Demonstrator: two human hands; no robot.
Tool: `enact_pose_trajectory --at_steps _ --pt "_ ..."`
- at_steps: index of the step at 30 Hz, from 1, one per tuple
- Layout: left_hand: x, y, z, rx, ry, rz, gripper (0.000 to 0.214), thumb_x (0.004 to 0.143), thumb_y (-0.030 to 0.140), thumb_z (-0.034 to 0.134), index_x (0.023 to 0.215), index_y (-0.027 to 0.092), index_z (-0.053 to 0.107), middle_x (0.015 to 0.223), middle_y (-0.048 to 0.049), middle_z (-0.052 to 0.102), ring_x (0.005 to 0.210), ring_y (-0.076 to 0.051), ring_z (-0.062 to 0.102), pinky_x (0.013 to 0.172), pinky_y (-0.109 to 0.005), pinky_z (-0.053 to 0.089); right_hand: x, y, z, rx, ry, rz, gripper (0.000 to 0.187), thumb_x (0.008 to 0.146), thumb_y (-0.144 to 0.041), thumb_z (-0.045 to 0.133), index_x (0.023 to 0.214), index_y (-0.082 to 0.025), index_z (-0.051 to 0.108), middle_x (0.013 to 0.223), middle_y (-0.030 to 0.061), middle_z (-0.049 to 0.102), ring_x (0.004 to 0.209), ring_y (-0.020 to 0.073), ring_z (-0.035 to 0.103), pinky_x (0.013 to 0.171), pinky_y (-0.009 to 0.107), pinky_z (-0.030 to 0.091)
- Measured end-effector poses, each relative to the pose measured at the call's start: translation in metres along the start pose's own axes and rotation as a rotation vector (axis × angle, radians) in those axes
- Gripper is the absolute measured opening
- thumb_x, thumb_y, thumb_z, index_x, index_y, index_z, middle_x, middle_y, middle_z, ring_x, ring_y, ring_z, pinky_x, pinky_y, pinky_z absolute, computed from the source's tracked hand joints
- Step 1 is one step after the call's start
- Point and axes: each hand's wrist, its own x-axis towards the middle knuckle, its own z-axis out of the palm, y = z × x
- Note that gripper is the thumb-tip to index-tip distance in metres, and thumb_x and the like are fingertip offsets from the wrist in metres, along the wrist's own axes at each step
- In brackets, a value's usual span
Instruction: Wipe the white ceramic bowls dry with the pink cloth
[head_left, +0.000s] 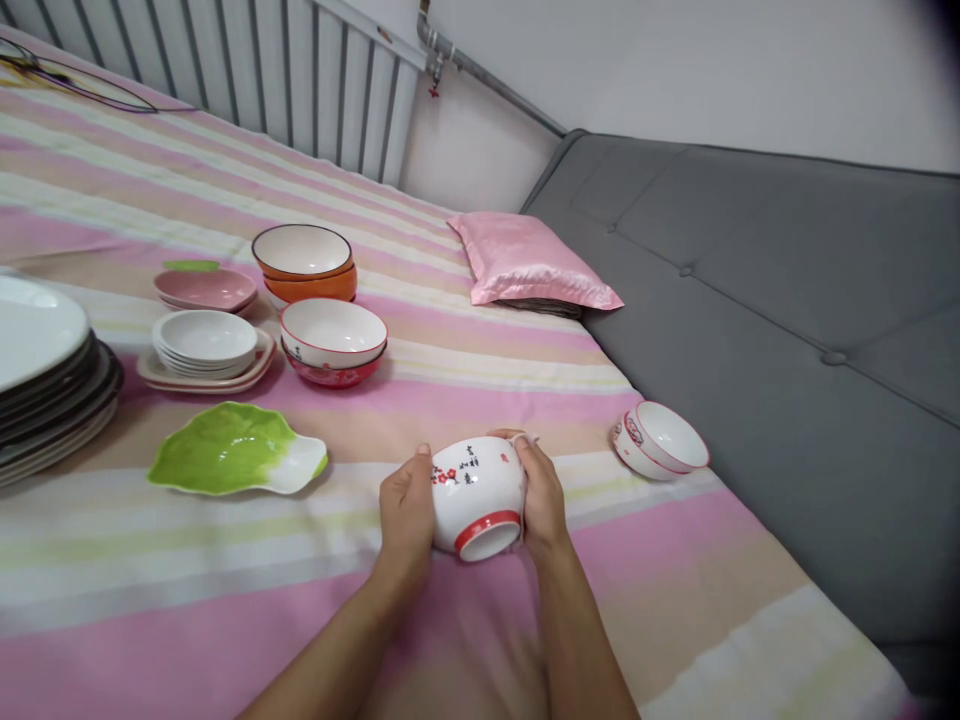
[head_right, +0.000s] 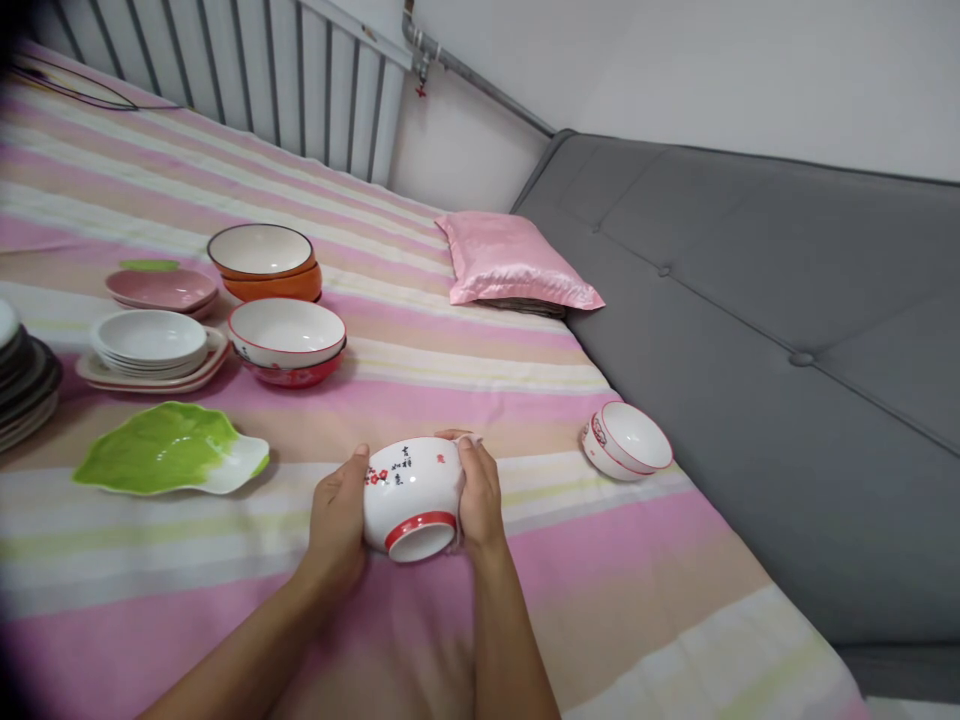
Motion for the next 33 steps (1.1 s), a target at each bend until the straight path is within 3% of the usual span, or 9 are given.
enact_pose_trajectory --at_steps 5,9,14,21,27,30,33 --pt "0.005 0.011 0.001 -0.142 0.084 -0.144 0.031 0.070 0.046 0.067 0.067 0.015 0.063 0.061 -0.0010 0.066 0.055 -0.015 0.059 0.053 -0.025 0.047 0.008 0.009 -0.004 0.261 0.140 0.198 0.029 0.076 -0.040 0.060 0.091 -0.017 0.068 0.089 0.0049 0.073 0.086 0.0228 0.067 0.078 0.035 0.052" --pt "0.012 0.015 0.000 -0.194 0.149 -0.235 0.025 0.074 0.038 0.064 0.079 0.014 0.068 0.073 -0.0047 0.071 0.063 -0.017 0.064 0.058 -0.027 0.051 0.015 0.009 -0.019 0.497 0.198 0.328 0.029 0.078 -0.040 0.057 0.095 -0.019 0.068 0.090 0.0053 0.074 0.091 0.0244 0.068 0.084 0.041 0.053" --pt "0.021 0.014 -0.003 -0.301 0.212 -0.287 0.016 0.081 0.029 0.062 0.085 0.016 0.069 0.086 -0.0033 0.072 0.072 -0.013 0.065 0.063 -0.021 0.052 0.017 0.002 -0.036 0.479 0.278 0.160 0.031 0.081 -0.044 0.055 0.097 -0.020 0.068 0.092 0.0058 0.074 0.094 0.0243 0.068 0.089 0.045 0.052" --pt "0.023 0.022 -0.002 -0.349 0.234 -0.386 0.010 0.083 0.022 0.061 0.088 0.017 0.068 0.091 -0.0029 0.072 0.079 -0.014 0.065 0.065 -0.021 0.053 0.009 -0.010 -0.037 0.387 0.289 -0.123 0.034 0.087 -0.046 0.048 0.107 -0.025 0.066 0.110 0.0043 0.069 0.104 0.0210 0.064 0.095 0.041 0.048" --pt "0.026 0.018 -0.004 -0.344 0.225 -0.387 0.009 0.083 0.022 0.061 0.088 0.018 0.068 0.093 -0.0034 0.073 0.084 -0.016 0.067 0.067 -0.022 0.054 0.006 -0.025 -0.049 0.348 0.441 -0.270 0.030 0.088 -0.041 0.048 0.106 -0.026 0.067 0.113 0.0030 0.067 0.111 0.0197 0.060 0.099 0.038 0.046" --pt "0.027 0.015 -0.005 -0.305 0.235 -0.383 0.012 0.084 0.025 0.061 0.090 0.019 0.068 0.095 -0.0040 0.072 0.087 -0.017 0.067 0.068 -0.023 0.055 0.000 -0.029 -0.040 0.266 0.320 -0.243 0.037 0.090 -0.047 0.043 0.111 -0.028 0.065 0.111 0.0030 0.069 0.107 0.0214 0.062 0.094 0.040 0.048" --pt "0.028 0.011 -0.006 -0.275 0.239 -0.372 0.015 0.082 0.027 0.063 0.093 0.018 0.067 0.095 -0.0056 0.072 0.085 -0.017 0.067 0.069 -0.025 0.056 -0.007 -0.025 -0.024 0.188 0.035 -0.118 0.047 0.090 -0.055 0.038 0.115 -0.025 0.065 0.112 0.0053 0.068 0.106 0.0245 0.062 0.090 0.042 0.048"
